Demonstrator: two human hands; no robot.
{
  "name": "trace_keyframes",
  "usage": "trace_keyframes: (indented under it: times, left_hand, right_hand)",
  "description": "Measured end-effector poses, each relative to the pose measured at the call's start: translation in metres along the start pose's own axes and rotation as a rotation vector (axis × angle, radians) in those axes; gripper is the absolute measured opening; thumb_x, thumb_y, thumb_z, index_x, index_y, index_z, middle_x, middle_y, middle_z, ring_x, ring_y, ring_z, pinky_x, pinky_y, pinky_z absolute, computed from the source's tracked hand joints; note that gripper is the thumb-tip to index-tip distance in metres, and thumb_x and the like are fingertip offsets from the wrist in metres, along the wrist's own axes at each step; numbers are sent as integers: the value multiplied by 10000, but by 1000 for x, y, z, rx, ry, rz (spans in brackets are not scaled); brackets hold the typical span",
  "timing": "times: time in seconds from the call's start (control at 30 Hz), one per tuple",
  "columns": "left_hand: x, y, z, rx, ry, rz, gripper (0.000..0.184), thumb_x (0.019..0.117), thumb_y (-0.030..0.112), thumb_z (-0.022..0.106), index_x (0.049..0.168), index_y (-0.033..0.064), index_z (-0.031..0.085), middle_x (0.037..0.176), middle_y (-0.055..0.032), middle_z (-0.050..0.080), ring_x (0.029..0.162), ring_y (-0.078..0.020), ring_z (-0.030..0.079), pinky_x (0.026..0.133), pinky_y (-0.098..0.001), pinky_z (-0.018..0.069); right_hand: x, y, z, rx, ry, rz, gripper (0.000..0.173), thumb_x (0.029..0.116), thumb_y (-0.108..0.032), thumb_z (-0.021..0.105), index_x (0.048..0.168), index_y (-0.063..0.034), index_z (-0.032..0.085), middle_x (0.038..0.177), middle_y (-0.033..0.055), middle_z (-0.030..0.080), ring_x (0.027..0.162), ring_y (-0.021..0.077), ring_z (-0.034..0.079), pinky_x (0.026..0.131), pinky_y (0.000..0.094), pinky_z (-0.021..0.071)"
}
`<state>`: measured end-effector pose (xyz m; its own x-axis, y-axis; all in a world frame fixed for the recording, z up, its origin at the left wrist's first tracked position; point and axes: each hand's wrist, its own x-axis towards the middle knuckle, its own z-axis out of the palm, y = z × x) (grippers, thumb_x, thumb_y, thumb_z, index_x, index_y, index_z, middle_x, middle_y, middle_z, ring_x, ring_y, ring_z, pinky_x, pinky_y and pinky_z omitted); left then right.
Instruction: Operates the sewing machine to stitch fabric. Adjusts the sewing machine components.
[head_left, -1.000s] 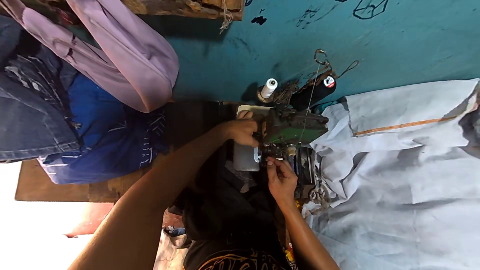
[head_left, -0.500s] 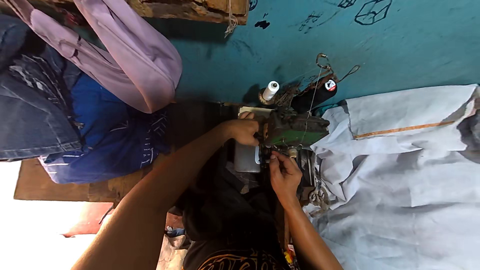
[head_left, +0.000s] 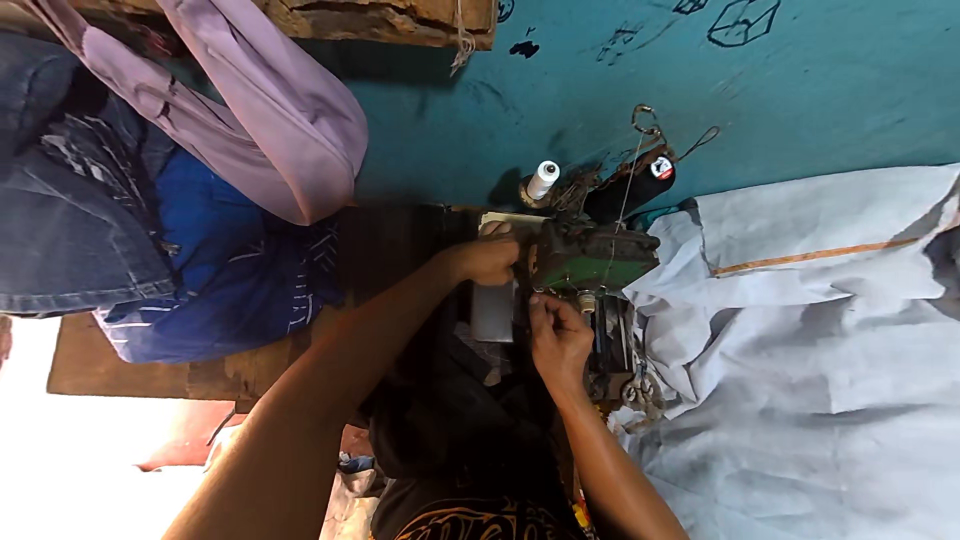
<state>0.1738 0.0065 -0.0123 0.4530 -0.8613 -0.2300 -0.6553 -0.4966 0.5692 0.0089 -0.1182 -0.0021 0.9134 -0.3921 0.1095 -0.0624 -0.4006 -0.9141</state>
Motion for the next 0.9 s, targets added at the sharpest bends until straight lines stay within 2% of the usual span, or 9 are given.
trace_keyframes:
  times: [0.07,0.17,0.27,0.37,0.47,0.57,0.67,0.8,0.9]
  left_hand:
    - [-2,0,2,-9,45,-14,138,940,90,630,981,17,740,1173,-201,661,1260,-395,505,1167,-575,241]
    - [-9,-1,-4,-74,136,-77,270,967,65,578,1201,55,713,1463,-215,524,1413,-410,416,1191,-636,203]
    - [-17,-18,-2,-57,317,-15,219,1000,144,555,1107,63,728,1354,-183,579,1249,-419,521,1058,-687,311]
    - [-25,-29,-4,-31,361,-8,230,1025,224,504,1014,138,716,1282,-140,598,1191,-386,543,1029,-664,330]
    - [-35,-32,-7,3,402,-91,244,1037,217,489,1075,154,722,1287,-136,601,1192,-386,548,1027,-665,335]
    - [-50,-34,-6,57,488,-194,235,1038,219,504,1102,117,707,1302,-177,588,1181,-427,542,998,-666,348]
    - [-64,-35,4,107,542,-266,207,1026,199,542,1096,95,707,1288,-228,580,1154,-474,545,977,-686,362]
    - [-81,-24,29,157,601,-339,222,1036,209,522,1100,86,696,1273,-244,580,1152,-488,548,963,-697,364]
    - [-97,-12,47,115,659,-459,254,1046,201,514,1143,69,708,1298,-270,574,1198,-513,529,965,-723,368]
  right_hand:
    - [-5,-11,-3,79,-48,94,115,942,-68,662,916,26,723,659,-53,576,557,-58,482,540,116,433]
    - [-10,-19,-4,156,-90,188,109,943,-48,667,903,32,729,640,-54,580,543,-42,482,528,129,428]
    - [-15,-11,-2,198,-78,173,108,940,-36,672,958,44,742,682,-30,628,557,-42,498,539,128,443]
    - [-18,-3,0,211,-70,144,170,952,-40,657,1062,61,737,754,-4,666,596,-47,523,576,125,465]
    - [-23,3,-4,199,-60,44,211,964,-51,625,1094,79,728,839,40,695,685,-44,585,654,125,511]
    - [-29,16,-15,198,21,150,167,970,-48,625,1019,66,737,762,9,665,623,-38,554,589,130,483]
    - [-30,45,-21,172,79,321,192,996,-94,628,1070,53,726,798,30,675,673,6,587,622,186,504]
    - [-25,62,-9,182,73,329,241,1003,-154,650,1144,29,721,859,61,709,697,41,612,662,237,524]
    - [-17,59,6,200,56,315,282,1030,-219,624,1149,15,727,923,122,730,770,136,660,749,346,554]
